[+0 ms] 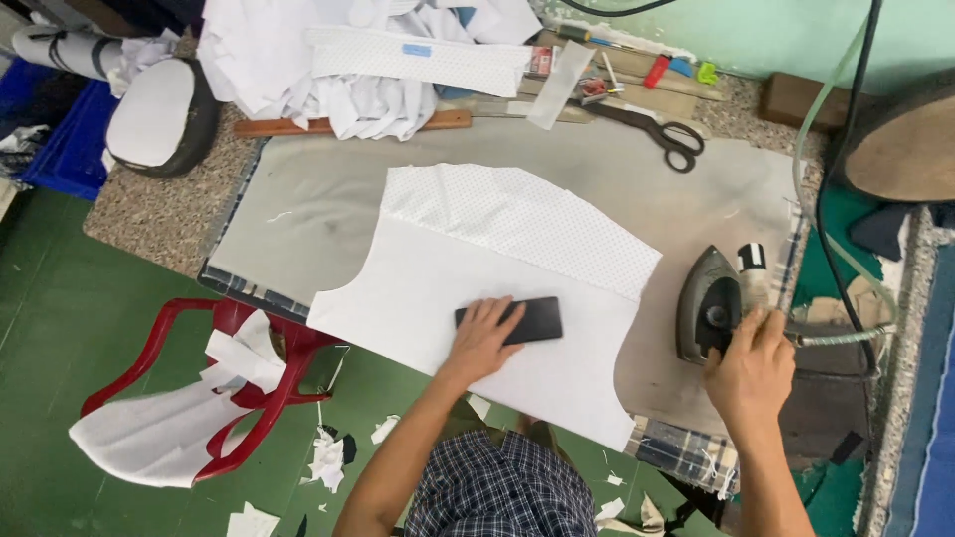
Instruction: The person irons a white fabric piece on a metal table using a steam iron. They repeatedly smooth the fabric, flip it over, and press different sections while occasionally using a black rectangular object to hold the fabric in place.
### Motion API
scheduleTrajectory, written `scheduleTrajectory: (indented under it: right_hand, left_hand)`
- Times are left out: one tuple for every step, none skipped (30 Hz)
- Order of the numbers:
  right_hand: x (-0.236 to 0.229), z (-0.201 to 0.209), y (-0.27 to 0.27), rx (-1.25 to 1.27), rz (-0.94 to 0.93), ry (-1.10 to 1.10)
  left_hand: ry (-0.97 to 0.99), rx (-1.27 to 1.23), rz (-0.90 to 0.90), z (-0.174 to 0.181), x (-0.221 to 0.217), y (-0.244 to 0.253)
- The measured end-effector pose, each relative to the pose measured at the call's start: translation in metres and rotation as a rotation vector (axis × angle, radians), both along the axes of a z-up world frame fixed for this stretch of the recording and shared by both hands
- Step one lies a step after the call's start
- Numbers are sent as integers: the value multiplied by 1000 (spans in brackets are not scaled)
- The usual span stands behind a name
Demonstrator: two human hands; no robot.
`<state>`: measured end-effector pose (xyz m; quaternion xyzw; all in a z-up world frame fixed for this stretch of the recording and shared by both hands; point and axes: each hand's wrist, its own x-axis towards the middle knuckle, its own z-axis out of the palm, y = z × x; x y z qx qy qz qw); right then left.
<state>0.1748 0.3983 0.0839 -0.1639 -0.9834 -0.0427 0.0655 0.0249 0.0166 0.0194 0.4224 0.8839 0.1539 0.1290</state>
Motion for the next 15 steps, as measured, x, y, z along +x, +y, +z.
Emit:
scheduleTrajectory:
  right_hand:
    - [3,-2,-4,109,-23,15]
    - [5,-4,-9,219,-46,31]
    - [3,-4,-9,219,-40,35]
    - [1,-3,-10,255,-38,63]
    - [0,-4,-12,290,-45,93]
    - [-2,-6,-17,290,-48,100]
    - [-3,-5,-22,355,-69,127]
    - [-4,-4,-28,419,-91,153]
    - [-10,-7,-41,423,-93,156]
    - [-15,-11,-53,396,-106,129]
    - [-19,-14,-68,367,-124,101]
    - [-30,-21,-85,369,-132,104]
    - [-37,-28,-103,293,-104,68]
    - [-44,-35,-119,216,-76,34]
    - [-51,-42,-134,218,-100,31]
  left_hand:
    - [7,-38,91,-5,-12,-24]
    - [14,-76,182,-10,-23,-48]
    - [16,-76,188,-15,-33,-73]
    - [140,1,254,-19,-42,-98]
    - [268,79,310,-24,-55,-123]
    - [275,80,308,-24,-64,-143]
    - [295,76,381,-24,-72,-163]
    - [315,73,454,-25,-82,-183]
    - [318,78,454,-23,-90,-196]
    - [317,57,500,-22,-98,-210]
    - [316,37,541,-20,-108,-224]
    - [318,41,534,-22,-118,-237]
    - [303,41,555,-25,-128,-249]
    - [288,41,576,-29,-137,-259]
    - [286,46,551,-31,-148,-271]
